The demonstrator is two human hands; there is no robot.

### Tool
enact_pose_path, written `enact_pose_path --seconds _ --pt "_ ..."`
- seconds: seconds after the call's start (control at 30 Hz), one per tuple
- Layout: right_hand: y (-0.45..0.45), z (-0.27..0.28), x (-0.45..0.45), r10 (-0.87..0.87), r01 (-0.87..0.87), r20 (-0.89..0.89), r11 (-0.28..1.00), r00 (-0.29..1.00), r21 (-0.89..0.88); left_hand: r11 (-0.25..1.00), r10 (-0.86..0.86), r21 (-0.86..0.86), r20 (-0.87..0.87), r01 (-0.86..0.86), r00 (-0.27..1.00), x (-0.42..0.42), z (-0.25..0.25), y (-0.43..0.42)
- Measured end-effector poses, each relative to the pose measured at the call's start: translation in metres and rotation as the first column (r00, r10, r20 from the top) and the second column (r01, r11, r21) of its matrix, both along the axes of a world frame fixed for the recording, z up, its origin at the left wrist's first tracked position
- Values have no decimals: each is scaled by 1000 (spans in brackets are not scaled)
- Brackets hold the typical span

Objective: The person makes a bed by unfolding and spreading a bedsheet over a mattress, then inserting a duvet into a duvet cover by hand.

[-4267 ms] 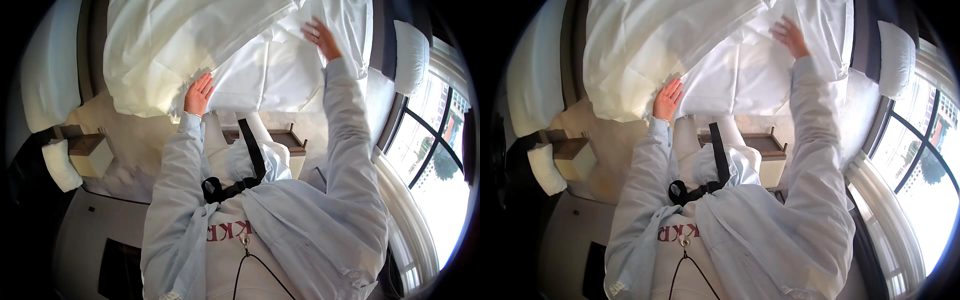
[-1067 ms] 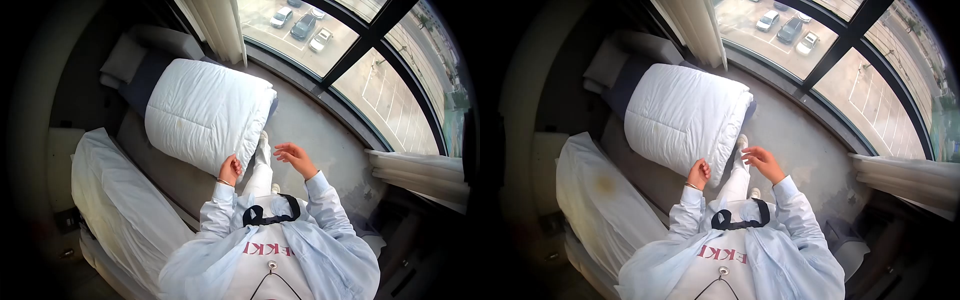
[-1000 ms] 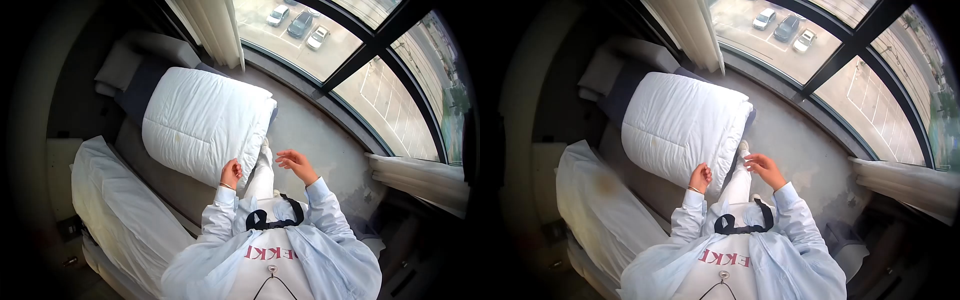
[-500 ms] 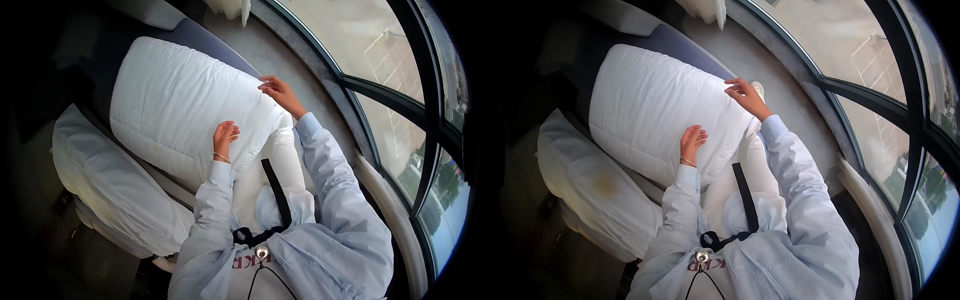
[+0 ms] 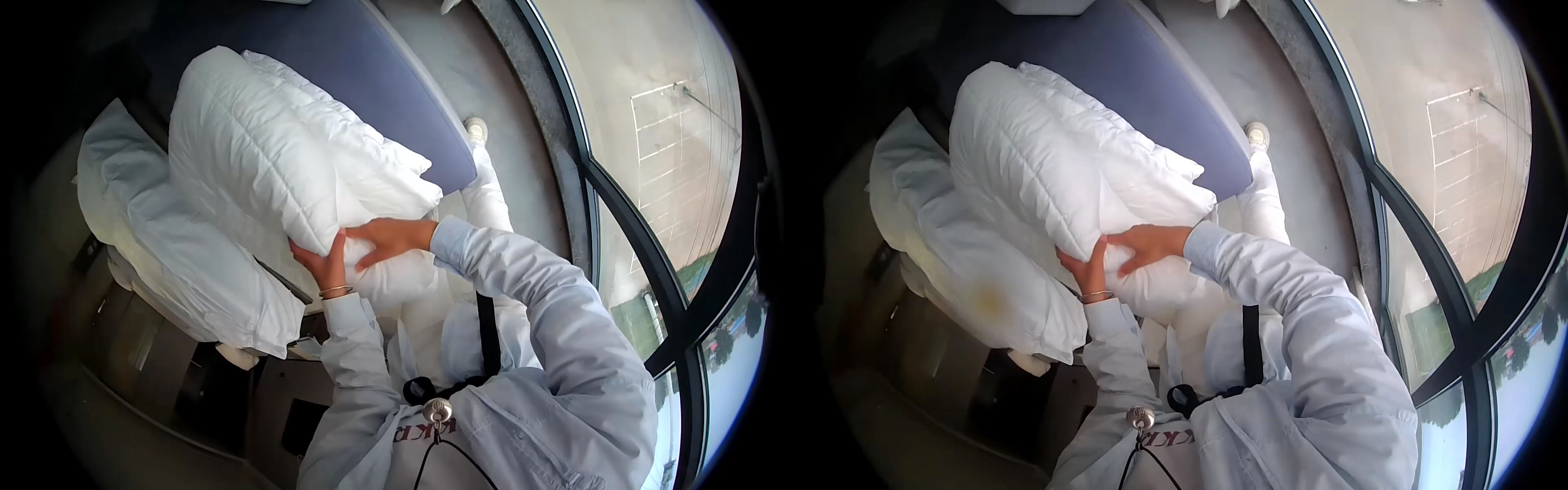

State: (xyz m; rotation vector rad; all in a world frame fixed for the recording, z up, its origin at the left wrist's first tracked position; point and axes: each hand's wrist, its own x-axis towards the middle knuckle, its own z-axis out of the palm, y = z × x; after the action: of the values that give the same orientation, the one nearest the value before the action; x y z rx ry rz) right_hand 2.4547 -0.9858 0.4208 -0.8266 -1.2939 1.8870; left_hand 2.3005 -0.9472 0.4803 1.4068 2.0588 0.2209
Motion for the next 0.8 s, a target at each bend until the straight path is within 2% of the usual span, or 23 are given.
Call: enact_pose_path --seconds 0.03,0.07,0.1,0.13,0.17,0.2,0.23,0.27,0.3,0.33,0.37,0.43,0.47,0.5,0.53,0.57,0.6,0.67,0.7,0.77,0.8 --pt "-4 15 -9 -14 12 -48 999 999 -35 998 54 10 23 -54 998 -27 5 -1" --pt "-5 17 -19 125 -132 -83 987 989 -87 994 99 -47 37 -98 994 -47 12 -1" --pt "-4 16 -25 132 -140 -94 987 987 -78 985 146 -103 48 -140 988 -64 15 -4" --pt "-3 12 -30 245 -249 -91 968 965 -30 993 107 -45 -53 -109 993 -80 15 -11" --pt "-1 6 -35 355 -354 -80 935 932 18 993 113 -36 -64 -116 992 -95 14 -19" --pt "-2 -10 -43 301 -301 -52 953 952 11 997 53 -40 -135 -59 989 -100 10 -24" --pt "5 -14 -34 187 -194 -69 975 980 -109 999 -8 -49 -206 -2 979 -107 7 -29" --pt "14 -23 -23 -36 22 -77 985 996 -173 1000 -7 -1 -242 7 970 -114 3 -35" --pt "21 -38 -14 -249 254 49 951 967 -177 1000 -6 2 -242 6 970 -117 -3 -34" --pt "27 -70 -10 -466 483 195 874 863 -48 999 35 -17 -137 -38 990 -119 -10 -33" --pt "33 -90 1 -458 525 427 850 780 -47 996 78 -40 -31 -79 996 -123 -17 -31" --pt "23 -143 1 -272 540 717 824 642 -172 995 45 -83 -72 -51 996 -119 -28 -31" --pt "12 -176 0 -206 508 747 838 632 -199 983 103 -155 36 -96 994 -114 -35 -29" --pt "6 -187 -4 -53 490 796 812 603 -316 964 167 -229 139 -132 976 -112 -38 -28" --pt "4 -181 -15 -63 545 831 782 553 -304 963 178 -226 137 -145 974 -115 -39 -30" --pt "4 -174 -24 -70 588 867 761 494 -274 955 257 -206 216 -213 942 -116 -41 -37" --pt "8 -164 -39 -66 567 869 781 490 -261 941 328 -191 296 -281 897 -125 -38 -41" --pt "18 -149 -82 -111 529 687 728 718 -435 932 358 -182 334 -313 872 -152 -19 -40" --pt "9 -156 -117 -223 517 680 814 698 -265 923 383 -179 363 -340 849 -164 -18 -47" --pt "23 -113 -149 -223 424 541 861 811 -281 890 456 -175 381 -422 804 -187 -20 -51" --pt "31 -97 -160 -281 442 496 863 822 -245 887 461 -169 395 -430 795 -196 -18 -40"
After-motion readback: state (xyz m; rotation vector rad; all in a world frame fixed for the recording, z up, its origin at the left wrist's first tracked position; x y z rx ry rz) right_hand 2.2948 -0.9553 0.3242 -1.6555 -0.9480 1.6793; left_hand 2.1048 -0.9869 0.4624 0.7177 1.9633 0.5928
